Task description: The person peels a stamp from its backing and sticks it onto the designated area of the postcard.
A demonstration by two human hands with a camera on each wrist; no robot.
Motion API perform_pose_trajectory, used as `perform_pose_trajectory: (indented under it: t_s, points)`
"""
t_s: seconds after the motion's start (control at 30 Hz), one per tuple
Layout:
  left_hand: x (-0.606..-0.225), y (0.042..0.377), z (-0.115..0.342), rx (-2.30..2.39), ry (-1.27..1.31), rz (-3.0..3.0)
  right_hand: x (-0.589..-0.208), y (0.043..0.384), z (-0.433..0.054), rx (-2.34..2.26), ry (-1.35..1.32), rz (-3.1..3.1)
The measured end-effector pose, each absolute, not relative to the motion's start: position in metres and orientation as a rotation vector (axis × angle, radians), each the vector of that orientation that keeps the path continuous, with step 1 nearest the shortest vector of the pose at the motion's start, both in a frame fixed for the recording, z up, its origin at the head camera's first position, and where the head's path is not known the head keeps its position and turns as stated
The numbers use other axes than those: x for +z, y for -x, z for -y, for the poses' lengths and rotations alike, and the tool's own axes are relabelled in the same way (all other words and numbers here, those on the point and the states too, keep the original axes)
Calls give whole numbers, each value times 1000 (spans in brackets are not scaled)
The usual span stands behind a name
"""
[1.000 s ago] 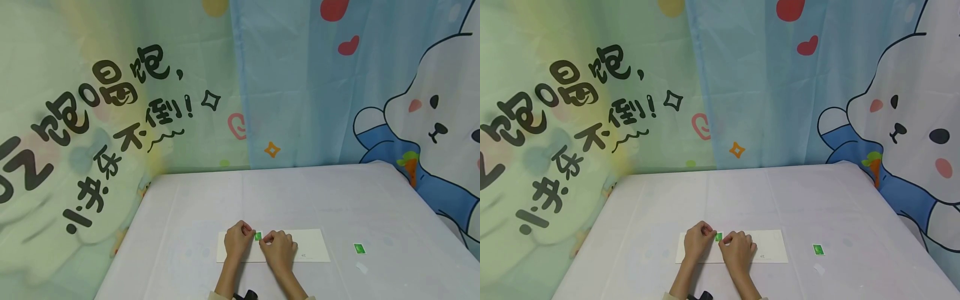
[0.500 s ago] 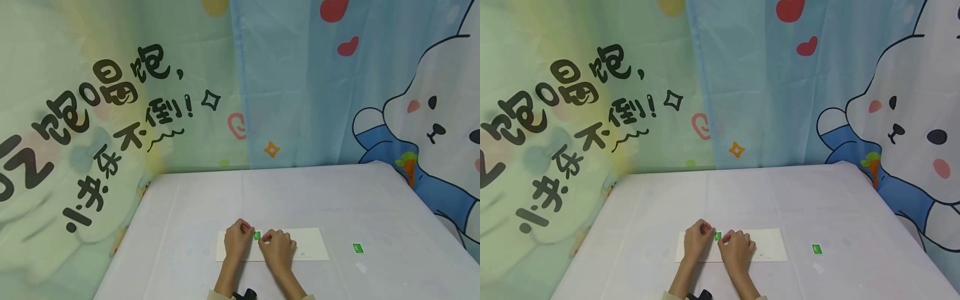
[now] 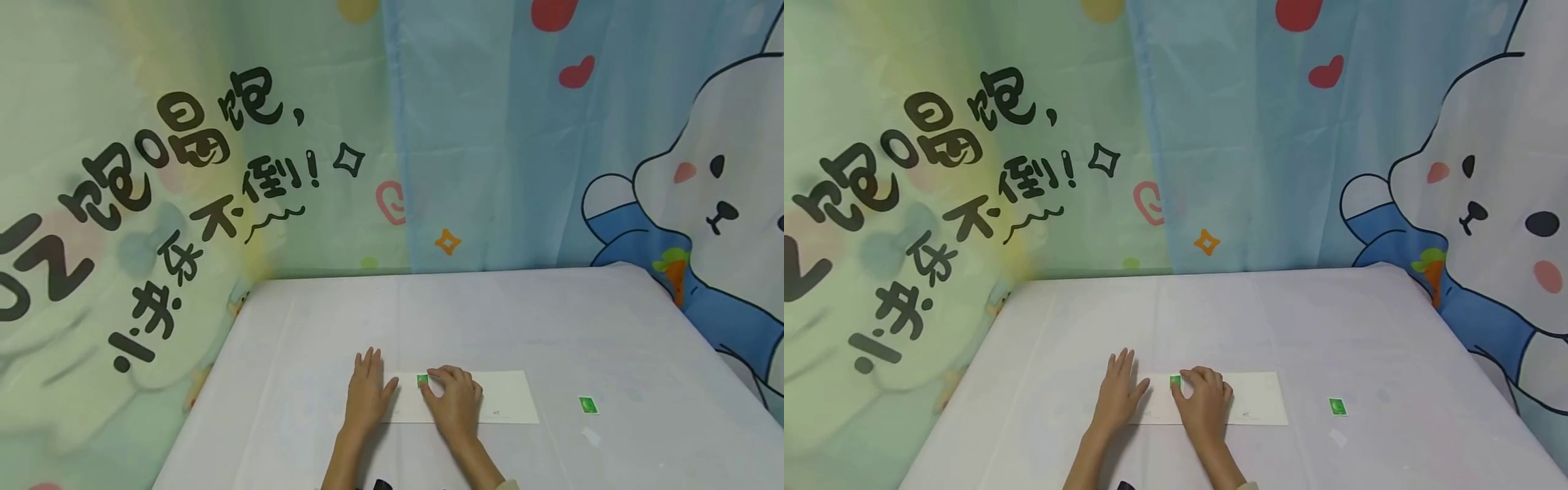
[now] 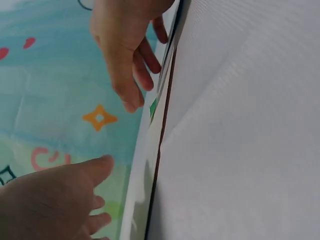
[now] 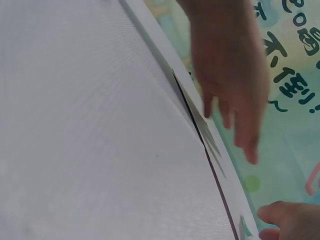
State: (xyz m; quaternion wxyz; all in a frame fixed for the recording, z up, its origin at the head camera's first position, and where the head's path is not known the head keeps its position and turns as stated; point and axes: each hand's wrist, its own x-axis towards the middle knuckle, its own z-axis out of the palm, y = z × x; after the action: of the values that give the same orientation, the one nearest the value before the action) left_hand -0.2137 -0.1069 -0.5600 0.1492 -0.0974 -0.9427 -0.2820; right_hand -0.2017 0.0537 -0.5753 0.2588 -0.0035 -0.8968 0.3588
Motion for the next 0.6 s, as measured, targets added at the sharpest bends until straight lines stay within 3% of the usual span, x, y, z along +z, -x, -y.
perform_pose_trajectory:
  t_s: [0.6]
  points:
    - [-576,208,117,-733,290,2924,-574,205,-45,858,51,2521]
